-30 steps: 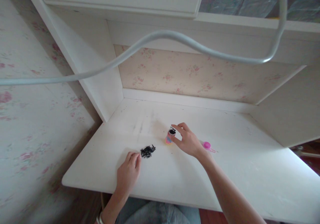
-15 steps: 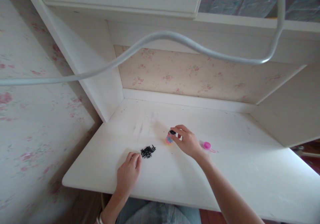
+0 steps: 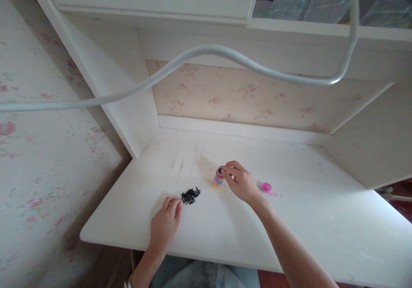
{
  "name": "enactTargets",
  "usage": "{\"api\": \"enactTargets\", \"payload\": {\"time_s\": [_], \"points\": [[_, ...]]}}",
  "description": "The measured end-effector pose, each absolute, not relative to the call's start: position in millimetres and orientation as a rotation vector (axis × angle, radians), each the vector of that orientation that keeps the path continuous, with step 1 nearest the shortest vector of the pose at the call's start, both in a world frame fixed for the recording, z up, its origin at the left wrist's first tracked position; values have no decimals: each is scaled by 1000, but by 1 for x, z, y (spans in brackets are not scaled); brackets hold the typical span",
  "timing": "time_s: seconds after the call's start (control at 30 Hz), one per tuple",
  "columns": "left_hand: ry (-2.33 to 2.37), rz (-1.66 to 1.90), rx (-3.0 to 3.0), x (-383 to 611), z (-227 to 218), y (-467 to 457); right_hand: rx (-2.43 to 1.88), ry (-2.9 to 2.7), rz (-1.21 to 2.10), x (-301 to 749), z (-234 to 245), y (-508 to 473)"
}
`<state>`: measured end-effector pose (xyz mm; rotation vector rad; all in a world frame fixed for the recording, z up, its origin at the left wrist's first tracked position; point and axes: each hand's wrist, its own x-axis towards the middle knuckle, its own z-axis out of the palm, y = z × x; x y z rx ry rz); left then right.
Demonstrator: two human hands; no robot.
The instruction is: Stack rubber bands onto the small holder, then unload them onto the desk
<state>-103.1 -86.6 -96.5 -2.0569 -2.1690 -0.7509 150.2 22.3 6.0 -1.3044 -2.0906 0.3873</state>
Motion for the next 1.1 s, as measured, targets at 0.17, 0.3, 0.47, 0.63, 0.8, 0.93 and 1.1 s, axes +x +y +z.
{"api": "enactTargets", "payload": {"time_s": [0.17, 0.3, 0.47, 0.63, 0.8, 0.93, 1.1], "points": [[-2162, -757, -2054, -103, -96, -86, -1276, -1897, 676, 148, 5, 34], [-2188, -731, -2054, -102, -95, -87, -1323, -1701, 998, 147, 8, 43], [-2191, -737, -2071, -102, -93, -87, -1389, -1398, 1268, 144, 9, 48], [-2209, -717, -2075, -101, -94, -87, -1398, -1351, 1387, 137, 5, 54], [-2198, -721, -2082, -102, -94, -87, -1490, -1384, 1308, 127, 0, 57], [-2200, -726, -2083, -102, -93, -88, -1458, -1375, 1314, 129, 0, 55], [-2215, -695, -2074, -102, -94, -87, -1461, -1388, 1296, 137, 7, 52]]}}
